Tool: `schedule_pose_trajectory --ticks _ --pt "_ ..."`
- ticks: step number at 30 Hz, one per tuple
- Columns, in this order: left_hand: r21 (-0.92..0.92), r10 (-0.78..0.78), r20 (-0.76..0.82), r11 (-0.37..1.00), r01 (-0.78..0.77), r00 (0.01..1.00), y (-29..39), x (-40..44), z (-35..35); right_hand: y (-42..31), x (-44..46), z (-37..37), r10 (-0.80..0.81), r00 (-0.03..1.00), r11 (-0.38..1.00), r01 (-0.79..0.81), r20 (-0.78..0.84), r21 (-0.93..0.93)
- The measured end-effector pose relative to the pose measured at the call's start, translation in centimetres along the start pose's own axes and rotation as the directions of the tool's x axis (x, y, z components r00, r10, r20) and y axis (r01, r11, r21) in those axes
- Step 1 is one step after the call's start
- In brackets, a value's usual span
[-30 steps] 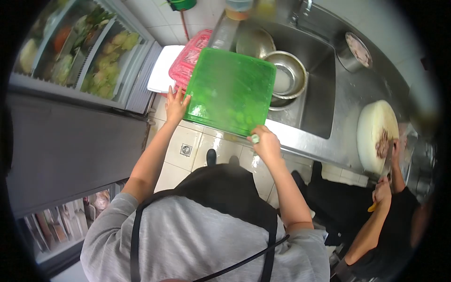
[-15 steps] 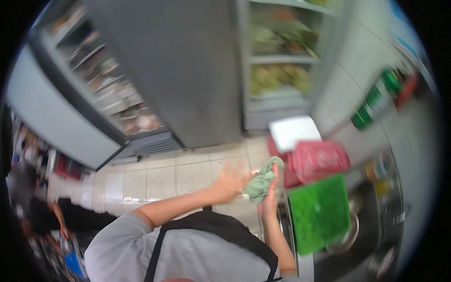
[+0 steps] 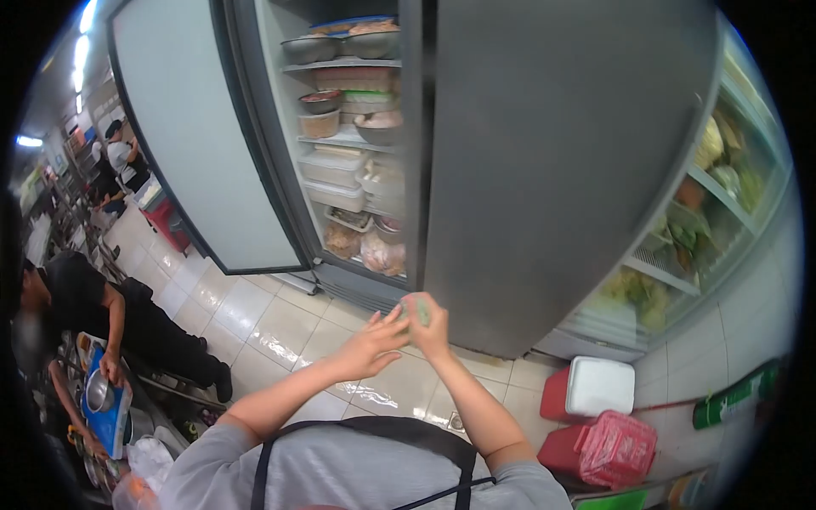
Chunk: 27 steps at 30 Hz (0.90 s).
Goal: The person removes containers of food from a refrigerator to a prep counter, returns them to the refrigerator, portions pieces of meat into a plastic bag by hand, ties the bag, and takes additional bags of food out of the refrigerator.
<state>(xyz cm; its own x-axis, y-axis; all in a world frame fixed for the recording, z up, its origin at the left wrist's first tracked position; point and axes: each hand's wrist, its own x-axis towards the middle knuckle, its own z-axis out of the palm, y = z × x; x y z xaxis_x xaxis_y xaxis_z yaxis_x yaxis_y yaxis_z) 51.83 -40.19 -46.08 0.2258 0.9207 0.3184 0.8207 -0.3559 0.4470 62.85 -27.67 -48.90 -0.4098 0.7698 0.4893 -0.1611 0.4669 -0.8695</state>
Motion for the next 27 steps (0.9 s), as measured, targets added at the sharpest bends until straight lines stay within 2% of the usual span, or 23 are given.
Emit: schedule_pose_trajectory --ticks 2,5,8,10,12,14,16,17,18,20,21,22,23,25,27 --pt "0.076 0.011 -0.061 0.997 -0.006 0.998 -2.2 0.0 -4.6 2.8 3.8 -0.7 -0.039 0.987 0.995 0.023 -0.153 -0.102" --pt "0.256 0.046 -0.148 0.967 -0.006 0.988 -6.9 1.2 -12.1 2.5 9.0 -4.7 0.107 0.966 0.983 -0.138 -0.234 -0.122" --pt "0.475 0.048 -0.188 0.879 0.048 0.981 -11.6 4.6 -19.4 2.9 13.7 -9.8 0.077 0.947 0.976 -0.135 -0.313 -0.17" --pt "0.64 0.121 -0.18 0.768 0.023 0.976 -14.3 7.7 -24.1 2.1 16.8 -12.7 -0.078 0.924 0.98 0.001 -0.375 -0.201" --pt "0.754 0.166 -0.188 0.656 0.034 0.968 -16.3 11.4 -28.9 -1.3 19.7 -12.8 -0.19 0.855 0.971 0.092 -0.483 -0.219" --pt "0.842 0.188 -0.21 0.533 0.079 0.96 -18.2 15.0 -33.8 -2.3 22.4 -12.8 -0.367 0.765 0.93 0.309 -0.529 -0.198" --pt "0.894 0.193 -0.264 0.415 0.165 0.945 -20.6 18.5 -38.4 -4.3 24.7 -10.8 -0.406 0.753 0.913 0.311 -0.519 -0.264" --pt "0.902 0.193 -0.293 0.38 0.204 0.936 -21.7 20.0 -40.6 -4.5 25.9 -10.8 -0.534 0.752 0.811 0.326 -0.386 -0.486" --pt "0.906 0.191 -0.323 0.346 0.244 0.927 -22.8 21.4 -42.6 -5.0 27.1 -10.0 -0.538 0.75 0.809 0.329 -0.386 -0.487" --pt "0.9 0.212 -0.363 0.332 0.283 0.907 -25.2 23.9 -46.0 -6.6 29.8 -7.0 -0.729 0.67 0.557 0.463 -0.139 -0.69" --pt "0.919 0.235 -0.357 0.263 0.294 0.904 -26.8 25.2 -47.7 -7.4 31.1 -5.8 -0.73 0.669 0.555 0.462 -0.139 -0.691" --pt "0.933 0.261 -0.348 0.193 0.304 0.9 -28.3 26.4 -49.3 -8.3 32.3 -4.7 -0.777 0.626 0.478 0.518 -0.066 -0.71" --pt "0.933 0.268 -0.348 0.195 0.303 0.898 -29.4 27.5 -50.8 -9.3 33.5 -3.7 -0.816 0.578 0.395 0.567 0.007 -0.723" --pt "0.88 0.246 -0.434 0.321 0.349 0.867 -31.3 29.9 -53.3 -12.0 35.8 -1.9 -0.891 0.434 0.221 0.666 0.129 -0.712" --pt "0.881 0.244 -0.413 0.352 0.317 0.877 -34.4 32.7 -55.5 -15.0 37.7 -0.1 -0.899 0.333 0.024 0.684 0.283 -0.729"
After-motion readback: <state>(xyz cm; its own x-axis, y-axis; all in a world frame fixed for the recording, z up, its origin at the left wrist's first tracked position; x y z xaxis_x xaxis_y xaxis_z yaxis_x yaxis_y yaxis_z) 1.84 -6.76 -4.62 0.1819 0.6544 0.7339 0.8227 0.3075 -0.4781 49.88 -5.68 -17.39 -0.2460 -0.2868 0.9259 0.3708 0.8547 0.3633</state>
